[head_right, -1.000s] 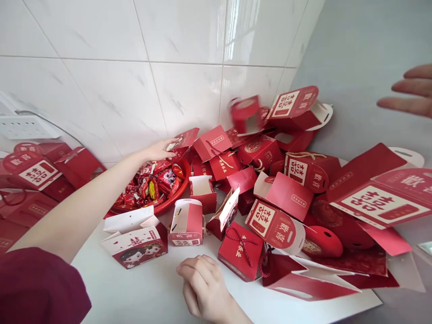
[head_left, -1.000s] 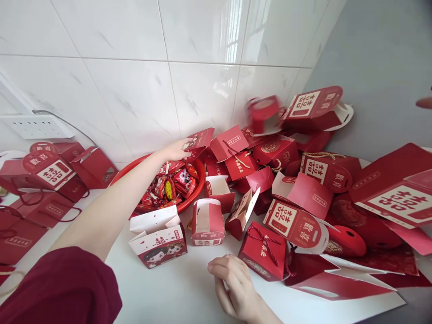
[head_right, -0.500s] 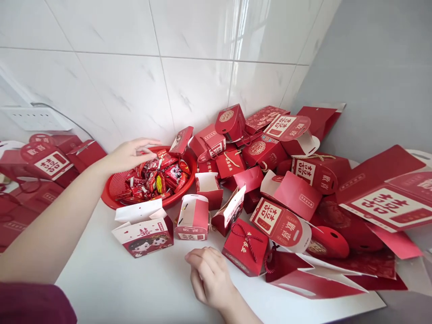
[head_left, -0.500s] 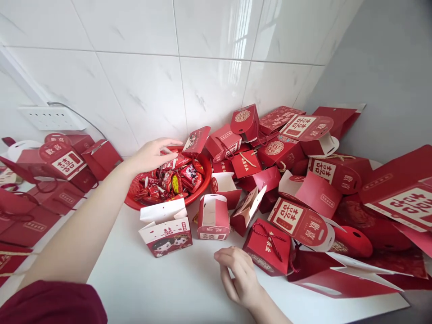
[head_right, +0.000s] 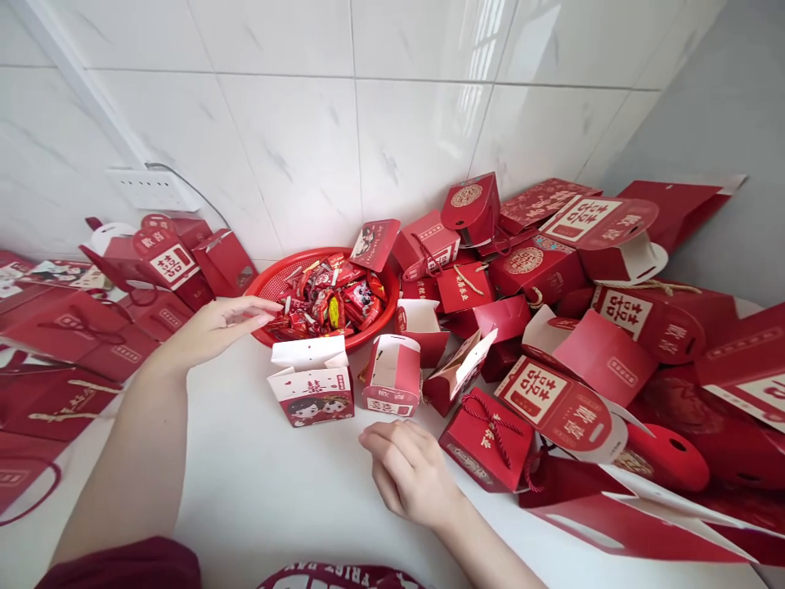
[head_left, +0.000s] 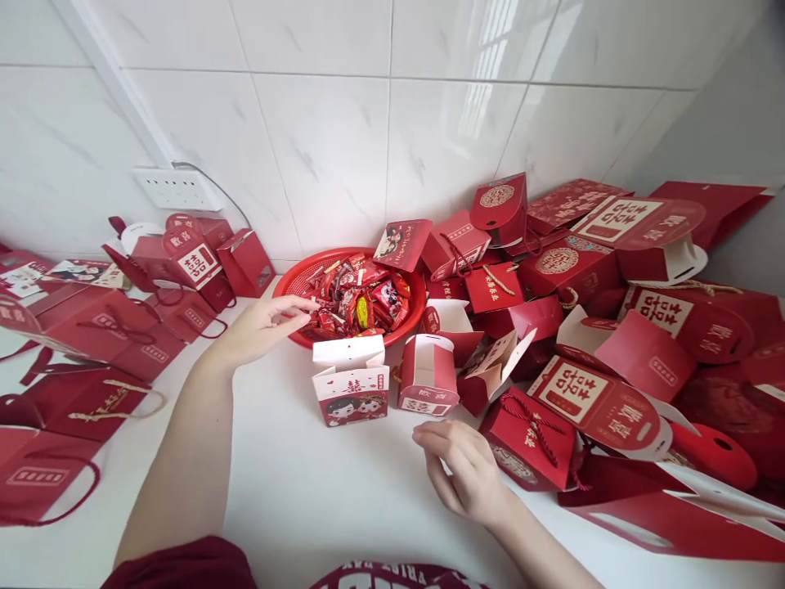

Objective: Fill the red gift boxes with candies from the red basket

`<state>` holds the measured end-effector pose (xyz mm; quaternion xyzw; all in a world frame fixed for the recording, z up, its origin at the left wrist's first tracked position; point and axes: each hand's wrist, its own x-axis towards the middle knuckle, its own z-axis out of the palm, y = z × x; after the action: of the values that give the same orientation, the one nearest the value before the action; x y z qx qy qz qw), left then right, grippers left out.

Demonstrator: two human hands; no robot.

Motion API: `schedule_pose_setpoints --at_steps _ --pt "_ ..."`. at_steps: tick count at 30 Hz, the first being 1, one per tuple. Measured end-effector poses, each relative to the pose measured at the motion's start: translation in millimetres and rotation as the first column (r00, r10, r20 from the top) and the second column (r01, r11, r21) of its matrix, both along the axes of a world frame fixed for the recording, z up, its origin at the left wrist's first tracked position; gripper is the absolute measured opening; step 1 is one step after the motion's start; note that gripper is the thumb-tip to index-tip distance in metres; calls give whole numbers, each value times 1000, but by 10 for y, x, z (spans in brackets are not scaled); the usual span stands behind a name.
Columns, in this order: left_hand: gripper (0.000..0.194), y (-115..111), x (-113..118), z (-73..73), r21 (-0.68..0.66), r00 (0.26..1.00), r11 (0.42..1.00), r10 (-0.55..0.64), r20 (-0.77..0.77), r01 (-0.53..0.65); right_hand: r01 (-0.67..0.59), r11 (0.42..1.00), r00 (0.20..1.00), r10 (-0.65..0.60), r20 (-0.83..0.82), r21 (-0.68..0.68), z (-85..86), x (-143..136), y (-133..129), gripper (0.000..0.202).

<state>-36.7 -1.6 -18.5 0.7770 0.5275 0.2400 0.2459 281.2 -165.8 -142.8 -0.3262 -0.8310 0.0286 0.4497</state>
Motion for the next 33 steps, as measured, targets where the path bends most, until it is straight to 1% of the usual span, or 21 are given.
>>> schedule_pose_setpoints --at_steps 2,4,9,12,15,18,22,25,27,29,30,33 --pt "39 -9 -27 -7 4 1000 1000 6 15 -6 -9 1000 998 9 57 6 164 -57 64 37" --pt "38 16 -31 -32 13 1000 1000 25 15 -25 0 1000 992 -1 126 6 364 -138 151 35" --pt "35 150 -40 -152 69 990 990 128 -66 -124 85 995 957 -67 283 -52 879 -421 438 23" --pt "34 209 -100 -219 54 984 990 134 -116 -129 113 989 942 -76 327 -94 1064 -585 619 18" --pt "36 238 -186 -271 -21 990 994 109 -90 -112 108 985 938 -56 343 -134 1111 -698 772 17" --pt "37 250 -245 -301 -66 992 992 100 -73 -105 104 980 930 -35 365 -171 1064 -746 888 17" --pt "38 240 -253 -301 -93 990 990 101 -101 -110 117 967 911 -15 411 -225 993 -710 978 15" --pt "39 222 -231 -294 -98 989 991 73 -130 -86 111 944 910 29 413 -310 1016 -636 980 9" --pt "39 213 -213 -296 -87 984 993 60 -168 -75 88 933 913 65 403 -350 1059 -585 948 15" --pt "39 209 -195 -300 -57 976 997 47 -213 -61 53 931 911 103 400 -361 1098 -543 898 26" --pt "39 209 -186 -303 -41 972 998 39 -233 -49 35 930 906 125 405 -365 1111 -527 870 27" --pt "38 211 -168 -309 -17 964 999 22 -266 -28 -29 923 880 205 428 -383 1120 -498 794 22"
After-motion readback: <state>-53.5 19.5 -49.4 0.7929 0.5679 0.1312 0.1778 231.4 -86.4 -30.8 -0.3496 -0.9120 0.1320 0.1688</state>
